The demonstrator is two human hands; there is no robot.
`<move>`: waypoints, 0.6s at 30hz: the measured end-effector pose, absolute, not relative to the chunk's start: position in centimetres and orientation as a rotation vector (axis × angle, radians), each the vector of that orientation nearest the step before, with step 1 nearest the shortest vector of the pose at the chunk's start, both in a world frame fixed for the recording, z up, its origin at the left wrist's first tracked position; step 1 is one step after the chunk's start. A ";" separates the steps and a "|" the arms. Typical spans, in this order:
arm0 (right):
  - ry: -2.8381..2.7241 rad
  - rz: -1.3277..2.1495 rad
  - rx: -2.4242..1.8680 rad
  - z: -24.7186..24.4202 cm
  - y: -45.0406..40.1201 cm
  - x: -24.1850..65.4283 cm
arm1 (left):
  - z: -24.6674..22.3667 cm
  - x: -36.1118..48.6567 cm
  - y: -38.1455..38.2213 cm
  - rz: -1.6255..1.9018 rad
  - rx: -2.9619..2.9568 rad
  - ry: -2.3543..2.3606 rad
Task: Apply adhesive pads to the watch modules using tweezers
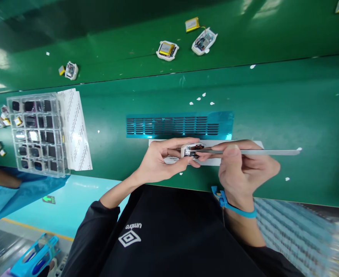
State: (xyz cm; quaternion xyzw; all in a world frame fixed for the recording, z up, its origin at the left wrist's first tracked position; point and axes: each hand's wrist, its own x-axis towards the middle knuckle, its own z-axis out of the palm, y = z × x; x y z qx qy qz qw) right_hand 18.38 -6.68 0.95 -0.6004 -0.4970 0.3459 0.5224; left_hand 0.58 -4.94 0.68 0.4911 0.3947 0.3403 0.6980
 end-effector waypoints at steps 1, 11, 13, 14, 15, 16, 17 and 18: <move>-1.197 0.828 -1.438 1.0 -6.7 18.4 | 0.7 0.6 -4.9 0.757 1.100 0.876; -1.230 0.824 -1.430 0.6 -7.4 18.4 | 0.5 1.1 -5.3 0.817 1.102 0.945; -1.231 0.831 -1.427 0.3 -7.6 18.6 | 0.4 1.2 -5.3 0.828 1.114 0.963; -1.222 0.823 -1.416 0.2 -7.7 18.9 | 0.5 1.1 -5.3 0.837 1.133 0.966; -1.200 0.801 -1.399 0.2 -7.6 19.3 | 0.6 1.1 -5.3 0.845 1.166 0.962; -1.173 0.769 -1.388 0.3 -7.5 19.9 | 0.8 1.0 -5.1 0.847 1.214 0.958; -1.159 0.727 -1.380 0.4 -7.2 20.7 | 1.0 0.9 -5.0 0.846 1.275 0.951; -1.152 0.684 -1.372 0.6 -6.8 21.5 | 1.2 0.8 -4.8 0.846 1.345 0.941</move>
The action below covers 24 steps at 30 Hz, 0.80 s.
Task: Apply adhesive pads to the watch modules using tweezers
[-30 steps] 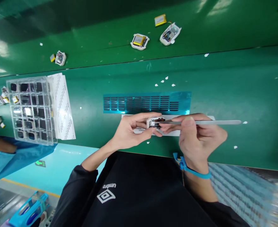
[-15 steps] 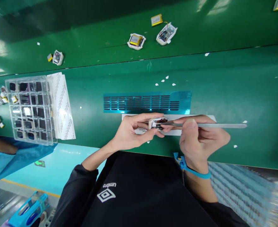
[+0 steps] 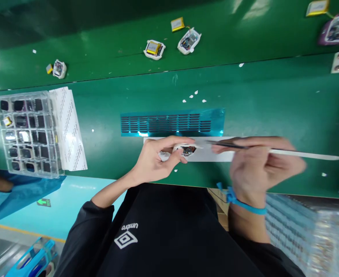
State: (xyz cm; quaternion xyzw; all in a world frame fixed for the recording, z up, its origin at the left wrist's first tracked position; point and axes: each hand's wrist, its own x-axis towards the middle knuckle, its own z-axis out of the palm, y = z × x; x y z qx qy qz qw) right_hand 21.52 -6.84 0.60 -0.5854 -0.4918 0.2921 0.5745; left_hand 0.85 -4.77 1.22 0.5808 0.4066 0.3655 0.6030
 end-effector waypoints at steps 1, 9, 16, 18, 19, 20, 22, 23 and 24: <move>-1.194 0.646 -1.415 0.9 -6.3 22.5 | 1.4 0.9 -4.5 0.840 1.432 0.932; -1.782 0.716 -1.516 0.5 -2.0 27.5 | -1.4 3.0 -1.0 0.626 2.243 0.822; -1.878 0.802 -1.404 -0.4 -1.1 28.5 | -4.7 3.6 0.1 0.544 2.378 0.825; -1.925 0.766 -1.339 -0.4 -1.0 28.6 | -4.6 3.7 0.0 0.539 2.391 0.832; -1.950 0.728 -1.306 -0.5 -1.0 28.6 | -4.5 3.7 0.0 0.527 2.400 0.841; -1.976 0.683 -1.275 -0.6 -1.0 28.5 | -4.4 3.8 0.0 0.509 2.408 0.854; -2.022 0.577 -1.214 -0.7 -1.2 28.4 | -4.3 4.0 0.1 0.466 2.419 0.877; -2.028 0.515 -1.191 -0.7 -1.3 28.3 | -4.2 4.0 0.2 0.449 2.422 0.883; -2.017 0.446 -1.175 -0.6 -1.3 28.2 | -4.3 4.1 0.2 0.439 2.423 0.886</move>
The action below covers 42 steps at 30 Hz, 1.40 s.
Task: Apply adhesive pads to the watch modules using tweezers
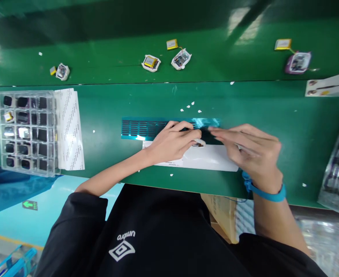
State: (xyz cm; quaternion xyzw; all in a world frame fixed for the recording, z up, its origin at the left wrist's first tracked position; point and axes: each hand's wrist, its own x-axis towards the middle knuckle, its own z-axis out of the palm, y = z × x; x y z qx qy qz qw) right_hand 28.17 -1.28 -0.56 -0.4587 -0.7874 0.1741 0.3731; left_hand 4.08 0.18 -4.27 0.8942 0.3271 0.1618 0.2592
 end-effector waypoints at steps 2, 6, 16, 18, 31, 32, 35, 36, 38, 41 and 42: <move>-1.956 0.281 -1.158 0.0 -1.1 27.7 | -4.3 4.1 0.1 0.434 2.429 0.882; -1.824 0.029 -1.064 1.8 -0.1 26.1 | -3.3 3.5 -0.1 0.596 2.444 0.716; -1.873 0.006 -0.891 2.6 0.2 20.5 | -0.2 -2.1 4.4 1.052 0.987 1.009; -1.954 0.041 -0.856 2.5 -0.1 20.1 | 0.0 -2.4 4.4 1.013 0.846 0.975; -2.063 0.031 -0.874 1.2 -1.0 20.6 | 1.7 -1.5 3.0 0.884 0.362 0.971; -2.062 0.035 -0.865 1.2 -0.9 20.5 | 1.7 -1.4 2.9 0.886 0.375 0.980; -2.066 0.026 -0.837 1.3 -0.8 20.3 | 1.4 -1.2 2.7 0.918 0.434 1.033; -2.073 0.027 -0.827 1.4 -0.8 20.3 | 1.3 -1.1 2.6 0.937 0.455 1.052; -2.110 0.048 -0.819 1.5 -0.9 20.2 | 1.1 -1.1 2.4 0.971 0.490 1.084; -2.181 0.086 -0.842 1.6 -0.9 20.2 | 0.8 -1.0 2.0 1.030 0.512 1.093; -2.195 0.091 -0.845 1.7 -0.9 20.2 | 0.8 -1.0 1.9 1.052 0.516 1.085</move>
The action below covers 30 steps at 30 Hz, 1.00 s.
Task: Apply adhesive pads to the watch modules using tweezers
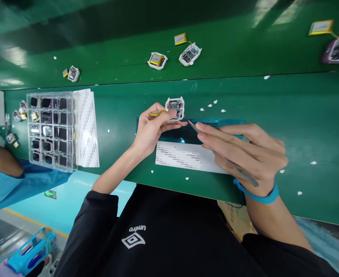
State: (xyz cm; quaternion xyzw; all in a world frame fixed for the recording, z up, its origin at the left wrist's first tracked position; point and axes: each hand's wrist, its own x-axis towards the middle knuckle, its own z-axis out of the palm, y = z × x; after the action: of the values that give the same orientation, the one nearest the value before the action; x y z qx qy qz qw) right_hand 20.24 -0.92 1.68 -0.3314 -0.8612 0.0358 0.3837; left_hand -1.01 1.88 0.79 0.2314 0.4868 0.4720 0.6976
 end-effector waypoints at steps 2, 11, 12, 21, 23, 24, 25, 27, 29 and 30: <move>-2.220 0.089 -0.812 1.8 -0.9 20.2 | 0.7 -0.9 1.7 1.084 0.518 1.067; -2.291 0.181 -0.884 1.5 -1.3 20.3 | 0.7 -0.5 1.4 0.997 0.574 1.177; -2.294 0.196 -0.887 1.4 -1.3 20.3 | 0.7 -0.5 1.4 0.993 0.566 1.176; -2.288 0.252 -0.845 1.7 -1.1 20.4 | 0.6 -0.5 1.1 0.979 0.605 1.150; -2.269 0.304 -0.865 1.9 -1.1 20.3 | 0.6 -0.4 1.0 0.993 0.597 1.147; -2.257 0.337 -0.881 1.9 -1.2 20.2 | 0.6 -0.3 1.0 0.997 0.600 1.155; -2.237 0.364 -0.890 1.8 -1.2 20.1 | 0.6 -0.3 0.9 1.000 0.610 1.166; -2.186 0.396 -0.903 1.7 -1.2 20.0 | 0.7 -0.2 0.9 1.004 0.638 1.181; -2.134 0.403 -0.901 1.6 -1.1 19.9 | 0.7 0.0 0.8 1.018 0.652 1.196; -2.110 0.397 -0.898 1.5 -1.1 19.9 | 0.7 0.0 0.8 1.026 0.655 1.207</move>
State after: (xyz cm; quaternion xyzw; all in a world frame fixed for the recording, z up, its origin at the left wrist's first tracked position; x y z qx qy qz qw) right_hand 19.89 -1.09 1.48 -0.3543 -0.8325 0.1566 0.3960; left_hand 0.01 0.82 0.71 0.2890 0.5324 0.4523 0.6546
